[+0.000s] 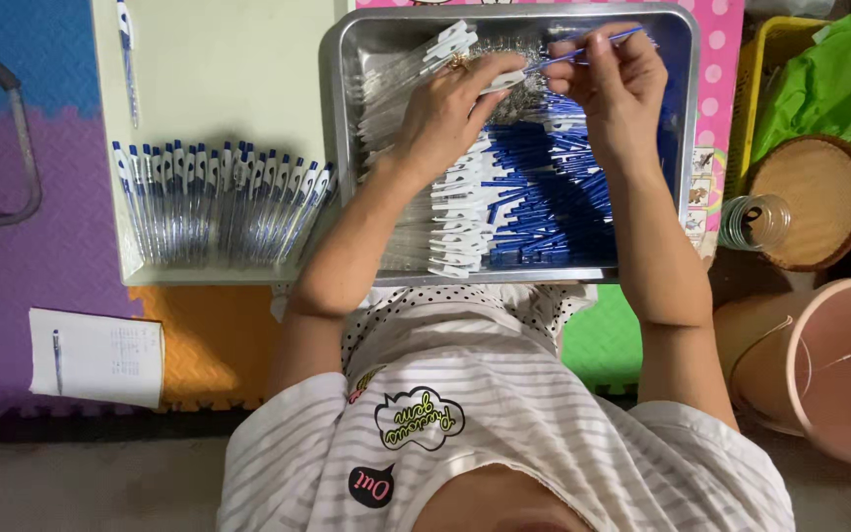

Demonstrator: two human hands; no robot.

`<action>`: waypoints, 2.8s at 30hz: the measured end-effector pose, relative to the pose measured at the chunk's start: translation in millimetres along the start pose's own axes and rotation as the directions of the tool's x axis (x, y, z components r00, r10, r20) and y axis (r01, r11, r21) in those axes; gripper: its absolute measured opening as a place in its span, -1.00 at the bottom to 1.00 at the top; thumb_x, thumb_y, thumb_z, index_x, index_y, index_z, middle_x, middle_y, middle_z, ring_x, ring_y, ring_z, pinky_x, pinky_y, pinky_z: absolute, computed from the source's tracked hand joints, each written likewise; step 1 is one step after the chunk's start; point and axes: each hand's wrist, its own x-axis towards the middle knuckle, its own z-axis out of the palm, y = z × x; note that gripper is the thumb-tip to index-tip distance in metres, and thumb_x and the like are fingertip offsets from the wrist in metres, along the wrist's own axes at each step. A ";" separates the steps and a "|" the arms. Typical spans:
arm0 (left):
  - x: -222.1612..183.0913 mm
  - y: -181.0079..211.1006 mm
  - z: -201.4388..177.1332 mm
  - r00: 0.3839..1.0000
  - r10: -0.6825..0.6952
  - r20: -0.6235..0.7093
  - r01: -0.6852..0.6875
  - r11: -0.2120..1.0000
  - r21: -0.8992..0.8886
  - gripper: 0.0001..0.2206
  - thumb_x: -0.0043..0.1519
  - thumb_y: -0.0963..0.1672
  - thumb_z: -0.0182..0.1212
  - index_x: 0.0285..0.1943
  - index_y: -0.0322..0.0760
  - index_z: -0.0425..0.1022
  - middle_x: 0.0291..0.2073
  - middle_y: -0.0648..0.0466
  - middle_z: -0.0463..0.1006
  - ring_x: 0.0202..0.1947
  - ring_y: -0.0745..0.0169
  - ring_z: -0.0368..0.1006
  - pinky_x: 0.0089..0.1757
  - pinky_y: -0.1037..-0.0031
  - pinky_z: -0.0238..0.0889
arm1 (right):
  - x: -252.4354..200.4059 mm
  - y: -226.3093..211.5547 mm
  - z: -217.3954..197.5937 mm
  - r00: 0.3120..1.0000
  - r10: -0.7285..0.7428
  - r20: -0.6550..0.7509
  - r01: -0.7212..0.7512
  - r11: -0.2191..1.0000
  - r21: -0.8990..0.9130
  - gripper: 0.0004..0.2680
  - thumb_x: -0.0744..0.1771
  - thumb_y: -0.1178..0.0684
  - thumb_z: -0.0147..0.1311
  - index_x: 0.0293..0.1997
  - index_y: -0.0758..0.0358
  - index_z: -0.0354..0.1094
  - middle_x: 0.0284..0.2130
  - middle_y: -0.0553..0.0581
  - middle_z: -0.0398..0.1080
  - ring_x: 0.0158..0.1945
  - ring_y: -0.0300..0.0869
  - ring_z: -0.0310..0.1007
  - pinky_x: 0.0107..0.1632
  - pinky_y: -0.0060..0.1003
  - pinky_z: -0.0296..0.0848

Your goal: The person assembles blue ballpoint pens by inserting a white ink tube into a pen barrel and sliding on a blue cap.

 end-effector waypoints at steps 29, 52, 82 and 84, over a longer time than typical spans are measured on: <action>0.7 12.3 17.7 0.966 -0.024 -0.257 0.000 0.996 -0.094 -0.51 0.65 -0.15 -0.02 0.68 0.25 -0.05 0.23 0.22 0.49 -0.09 0.37 0.45 -0.27 0.61 0.53 | -23.5 -59.4 -5.3 0.922 0.048 0.385 0.336 0.396 -0.854 -0.87 0.54 0.16 -0.01 0.11 0.40 0.45 -0.05 0.32 0.54 -0.08 0.16 0.51 -0.10 0.03 0.41; -1.3 10.5 9.1 0.966 -0.086 -0.245 0.023 0.968 -0.251 -0.62 0.61 -0.13 0.10 0.55 0.12 0.14 0.01 0.08 0.46 -0.21 0.24 0.42 -0.26 0.44 0.32 | -115.5 3.6 -65.5 0.952 0.136 0.273 0.285 -0.082 -0.955 -0.90 0.35 0.03 0.19 -0.07 0.04 0.49 -0.23 0.07 0.56 -0.17 0.03 0.58 -0.14 -0.09 0.47; 9.9 35.3 -10.8 0.922 -0.353 -0.157 0.130 0.667 -0.734 -0.89 0.42 -0.10 0.28 0.02 -0.19 0.59 -0.51 0.22 0.36 -0.51 0.42 0.21 -0.39 0.60 0.05 | -6.2 -36.4 34.9 0.960 -0.032 0.277 0.160 0.878 -0.451 -0.90 0.49 0.28 0.07 0.14 0.43 0.39 -0.08 0.22 0.39 -0.05 -0.12 0.46 0.08 -0.27 0.55; 14.1 38.5 -15.8 0.892 -0.431 -0.137 0.182 0.619 -0.764 -0.91 0.38 -0.10 0.32 -0.04 -0.16 0.61 -0.41 0.28 0.46 -0.39 0.49 0.25 -0.31 0.63 0.09 | -4.6 -31.2 29.4 0.986 -0.005 0.164 0.038 0.979 -0.199 -0.90 0.48 0.24 0.15 0.12 0.36 0.35 -0.10 0.20 0.45 -0.12 -0.13 0.57 0.08 -0.30 0.67</action>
